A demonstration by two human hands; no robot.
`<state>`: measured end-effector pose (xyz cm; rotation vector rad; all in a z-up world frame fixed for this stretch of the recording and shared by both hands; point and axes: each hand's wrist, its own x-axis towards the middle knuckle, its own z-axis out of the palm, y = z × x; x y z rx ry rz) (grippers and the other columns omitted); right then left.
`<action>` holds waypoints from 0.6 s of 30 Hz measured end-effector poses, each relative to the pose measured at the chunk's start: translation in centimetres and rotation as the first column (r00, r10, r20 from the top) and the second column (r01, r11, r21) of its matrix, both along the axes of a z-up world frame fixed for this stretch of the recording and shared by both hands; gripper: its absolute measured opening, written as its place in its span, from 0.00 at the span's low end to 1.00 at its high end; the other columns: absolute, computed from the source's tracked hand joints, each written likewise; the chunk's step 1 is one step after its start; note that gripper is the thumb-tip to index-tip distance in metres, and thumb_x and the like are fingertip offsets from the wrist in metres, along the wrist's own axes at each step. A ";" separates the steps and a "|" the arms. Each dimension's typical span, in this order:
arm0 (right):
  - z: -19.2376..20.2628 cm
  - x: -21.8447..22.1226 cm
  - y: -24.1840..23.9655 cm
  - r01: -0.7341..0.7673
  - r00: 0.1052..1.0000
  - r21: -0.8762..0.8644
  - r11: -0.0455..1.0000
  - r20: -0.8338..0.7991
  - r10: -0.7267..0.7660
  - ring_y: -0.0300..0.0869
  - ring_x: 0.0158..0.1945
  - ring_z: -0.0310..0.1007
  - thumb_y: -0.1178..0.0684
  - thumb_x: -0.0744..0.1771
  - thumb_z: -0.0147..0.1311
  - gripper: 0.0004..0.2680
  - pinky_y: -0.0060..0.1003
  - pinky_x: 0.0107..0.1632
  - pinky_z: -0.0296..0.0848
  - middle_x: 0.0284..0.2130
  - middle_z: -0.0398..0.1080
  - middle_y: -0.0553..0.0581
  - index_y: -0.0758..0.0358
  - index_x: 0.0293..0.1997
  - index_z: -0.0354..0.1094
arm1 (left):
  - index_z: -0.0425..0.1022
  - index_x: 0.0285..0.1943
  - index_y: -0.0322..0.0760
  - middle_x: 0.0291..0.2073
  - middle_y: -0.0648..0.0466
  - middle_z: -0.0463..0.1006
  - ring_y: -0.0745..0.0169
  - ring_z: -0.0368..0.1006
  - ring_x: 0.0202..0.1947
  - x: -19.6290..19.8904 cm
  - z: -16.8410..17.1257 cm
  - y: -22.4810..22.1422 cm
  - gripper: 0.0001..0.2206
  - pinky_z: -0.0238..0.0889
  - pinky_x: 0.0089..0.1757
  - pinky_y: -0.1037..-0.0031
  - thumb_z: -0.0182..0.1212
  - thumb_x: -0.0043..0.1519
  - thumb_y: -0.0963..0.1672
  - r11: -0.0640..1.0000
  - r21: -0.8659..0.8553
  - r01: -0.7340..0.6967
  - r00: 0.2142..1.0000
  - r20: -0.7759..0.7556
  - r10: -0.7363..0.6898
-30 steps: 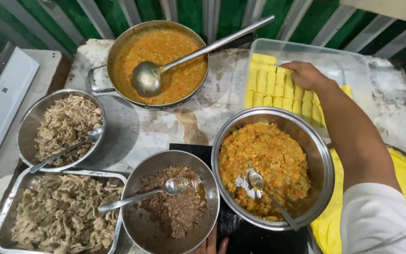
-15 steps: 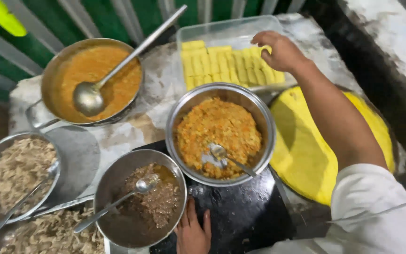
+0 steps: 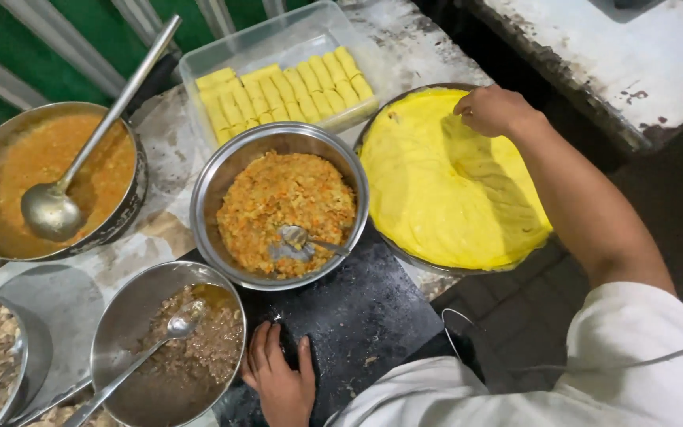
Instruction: The person is preparing food by peeling thin yellow wrappers, adding a spoonful of filling, and rolling them into cylinders.
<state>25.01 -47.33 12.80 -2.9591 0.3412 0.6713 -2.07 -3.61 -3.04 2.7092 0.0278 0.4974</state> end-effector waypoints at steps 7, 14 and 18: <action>-0.8 -1.9 -5.4 0.098 0.995 0.119 0.988 0.015 -0.101 0.38 0.25 0.28 0.59 0.69 0.39 0.13 0.44 0.29 0.39 0.19 0.41 0.52 0.54 0.21 0.49 | 0.71 0.56 0.37 0.59 0.50 0.71 0.51 0.66 0.60 -0.1 -0.1 -0.5 0.22 0.49 0.60 0.57 0.51 0.62 0.54 0.998 0.064 -0.008 0.999 0.047 0.005; -4.5 -0.4 -6.6 0.273 0.951 0.118 0.955 0.114 -0.286 0.50 0.27 0.66 0.46 0.70 0.52 0.12 0.44 0.25 0.63 0.34 0.72 0.59 0.64 0.44 0.76 | 0.71 0.57 0.39 0.60 0.53 0.70 0.53 0.63 0.63 0.1 -0.6 -0.2 0.23 0.47 0.62 0.57 0.53 0.60 0.54 0.997 0.074 -0.025 0.999 -0.020 0.026; -6.2 1.1 -6.7 0.361 0.923 0.105 0.927 0.101 -0.371 0.46 0.20 0.54 0.46 0.69 0.53 0.14 0.42 0.24 0.53 0.22 0.60 0.57 0.64 0.27 0.64 | 0.72 0.57 0.40 0.61 0.53 0.70 0.52 0.62 0.63 0.2 -0.6 -0.1 0.23 0.46 0.62 0.55 0.52 0.60 0.55 0.999 0.036 -0.020 0.997 -0.076 0.023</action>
